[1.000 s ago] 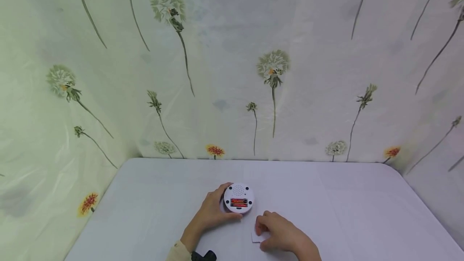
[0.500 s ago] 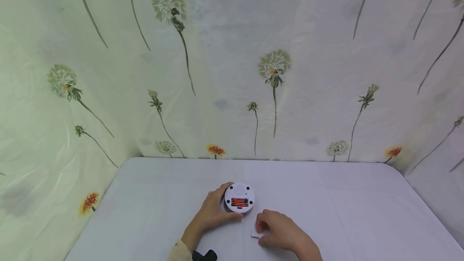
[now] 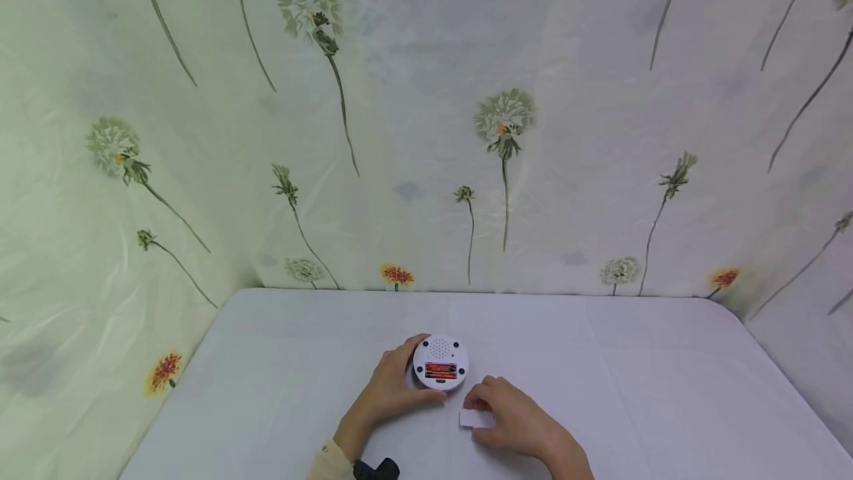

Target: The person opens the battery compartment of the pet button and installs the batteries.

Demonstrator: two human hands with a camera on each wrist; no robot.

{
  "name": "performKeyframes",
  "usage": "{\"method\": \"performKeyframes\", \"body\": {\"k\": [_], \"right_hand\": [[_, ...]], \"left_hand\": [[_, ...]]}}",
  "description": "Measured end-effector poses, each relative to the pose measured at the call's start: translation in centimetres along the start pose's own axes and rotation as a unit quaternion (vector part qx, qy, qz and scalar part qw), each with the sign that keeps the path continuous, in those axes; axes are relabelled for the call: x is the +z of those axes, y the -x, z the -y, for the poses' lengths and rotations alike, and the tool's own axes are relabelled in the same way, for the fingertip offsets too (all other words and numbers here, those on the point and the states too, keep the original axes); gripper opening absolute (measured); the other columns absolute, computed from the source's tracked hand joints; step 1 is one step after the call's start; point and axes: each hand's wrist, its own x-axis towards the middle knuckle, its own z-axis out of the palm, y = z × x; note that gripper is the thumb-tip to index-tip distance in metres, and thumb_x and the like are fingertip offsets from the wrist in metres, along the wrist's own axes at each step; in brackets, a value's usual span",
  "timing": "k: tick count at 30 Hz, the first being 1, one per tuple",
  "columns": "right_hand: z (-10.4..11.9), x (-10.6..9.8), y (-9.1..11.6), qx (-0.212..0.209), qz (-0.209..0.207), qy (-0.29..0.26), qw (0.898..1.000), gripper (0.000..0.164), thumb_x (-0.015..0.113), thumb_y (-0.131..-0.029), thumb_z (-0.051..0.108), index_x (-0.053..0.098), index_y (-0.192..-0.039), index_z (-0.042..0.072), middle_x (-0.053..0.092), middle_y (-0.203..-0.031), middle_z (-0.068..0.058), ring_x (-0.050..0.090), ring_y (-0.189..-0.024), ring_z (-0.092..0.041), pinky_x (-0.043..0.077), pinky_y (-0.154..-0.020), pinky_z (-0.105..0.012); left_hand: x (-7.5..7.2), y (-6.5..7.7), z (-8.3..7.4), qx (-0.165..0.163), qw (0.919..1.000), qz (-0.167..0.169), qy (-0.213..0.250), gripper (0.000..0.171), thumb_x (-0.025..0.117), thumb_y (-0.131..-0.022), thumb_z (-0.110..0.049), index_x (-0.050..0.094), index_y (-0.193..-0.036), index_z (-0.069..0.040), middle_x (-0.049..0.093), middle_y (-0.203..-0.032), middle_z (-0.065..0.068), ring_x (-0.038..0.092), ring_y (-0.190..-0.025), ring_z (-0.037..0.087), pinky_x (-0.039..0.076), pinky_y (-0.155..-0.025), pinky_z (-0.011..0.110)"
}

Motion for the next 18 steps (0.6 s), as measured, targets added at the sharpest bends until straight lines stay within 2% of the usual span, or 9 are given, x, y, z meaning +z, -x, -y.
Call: {"method": "performKeyframes", "body": {"k": [7, 18], "right_hand": [[0.14, -0.22, 0.01, -0.029, -0.022, 0.015, 0.999, 0.027, 0.077, -0.072, 0.020, 0.064, -0.096, 0.022, 0.053, -0.091, 0.017, 0.051, -0.086, 0.001, 0.047, -0.078, -0.027], [0.38, -0.49, 0.15, -0.031, -0.028, -0.011, 0.999, 0.029, 0.076, -0.073, 0.021, 0.060, -0.097, 0.026, 0.050, -0.090, 0.017, 0.049, -0.086, 0.000, 0.046, -0.076, -0.024]], "left_hand": [[-0.04, -0.07, 0.10, 0.009, 0.9999, 0.000, -0.007, 0.100, 0.068, -0.061, -0.076, 0.038, -0.142, -0.025, 0.057, -0.131, -0.004, 0.054, -0.116, 0.010, 0.039, -0.099, 0.037], [-0.07, 0.07, 0.07, 0.012, 0.9999, -0.001, -0.007, 0.100, 0.069, -0.061, -0.075, 0.037, -0.142, -0.026, 0.059, -0.128, -0.004, 0.055, -0.113, 0.009, 0.038, -0.099, 0.036]]}}
